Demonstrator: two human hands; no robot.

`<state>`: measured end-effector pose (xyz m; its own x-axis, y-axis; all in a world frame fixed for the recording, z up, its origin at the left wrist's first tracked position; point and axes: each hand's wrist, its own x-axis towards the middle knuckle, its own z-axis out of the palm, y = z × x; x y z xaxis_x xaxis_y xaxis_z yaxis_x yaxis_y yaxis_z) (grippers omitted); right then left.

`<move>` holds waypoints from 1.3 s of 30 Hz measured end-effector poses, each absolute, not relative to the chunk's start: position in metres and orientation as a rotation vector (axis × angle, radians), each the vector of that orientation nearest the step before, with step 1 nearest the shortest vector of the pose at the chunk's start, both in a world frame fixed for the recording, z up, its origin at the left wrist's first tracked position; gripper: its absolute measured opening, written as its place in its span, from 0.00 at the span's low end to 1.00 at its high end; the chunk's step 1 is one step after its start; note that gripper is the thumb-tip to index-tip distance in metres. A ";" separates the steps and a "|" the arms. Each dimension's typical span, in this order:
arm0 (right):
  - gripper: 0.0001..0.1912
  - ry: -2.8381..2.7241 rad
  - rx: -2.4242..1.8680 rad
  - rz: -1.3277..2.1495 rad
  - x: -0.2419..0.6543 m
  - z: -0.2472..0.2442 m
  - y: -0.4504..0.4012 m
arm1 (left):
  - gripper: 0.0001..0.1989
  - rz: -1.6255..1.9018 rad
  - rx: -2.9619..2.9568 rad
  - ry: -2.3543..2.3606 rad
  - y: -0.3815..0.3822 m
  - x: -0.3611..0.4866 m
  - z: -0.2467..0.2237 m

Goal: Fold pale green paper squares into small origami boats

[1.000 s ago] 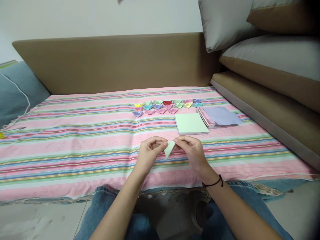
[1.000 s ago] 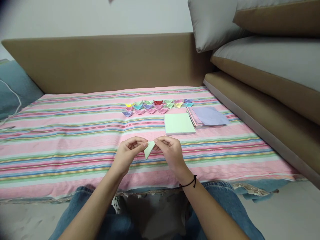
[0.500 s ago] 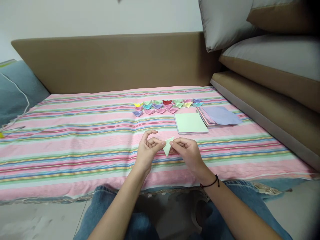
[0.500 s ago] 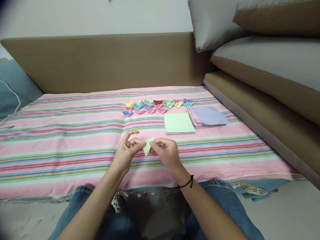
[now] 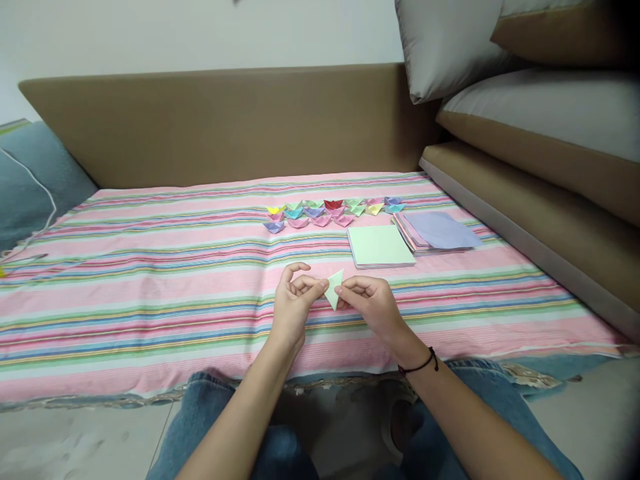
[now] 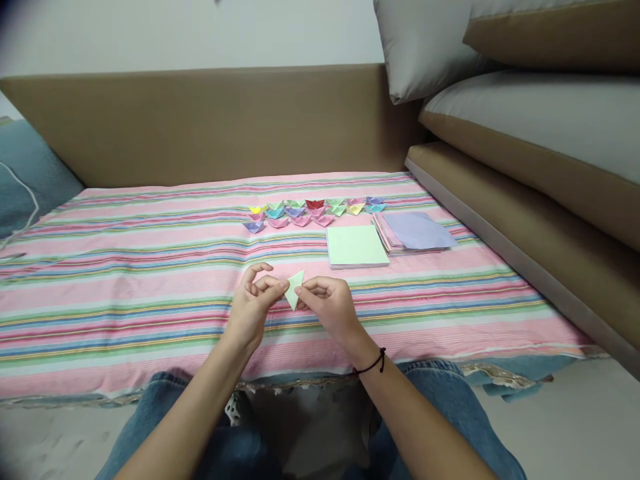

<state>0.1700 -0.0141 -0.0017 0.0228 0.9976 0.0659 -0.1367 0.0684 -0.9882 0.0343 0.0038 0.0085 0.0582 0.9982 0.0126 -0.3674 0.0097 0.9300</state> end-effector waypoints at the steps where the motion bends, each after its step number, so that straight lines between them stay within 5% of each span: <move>1: 0.10 -1.122 -1.060 1.211 0.170 -0.002 -0.014 | 0.22 1.330 0.955 0.886 0.004 0.035 0.008; 21: 0.12 -1.071 -1.033 1.449 0.165 -0.006 -0.015 | 0.17 1.426 0.972 0.929 0.004 0.035 0.008; 32: 0.10 -1.043 -1.109 1.117 0.186 0.000 -0.005 | 0.22 1.129 1.011 0.992 0.005 0.032 0.011; 39: 0.09 -1.171 -1.045 1.162 0.181 -0.002 -0.010 | 0.12 1.054 1.140 0.981 0.004 0.031 0.009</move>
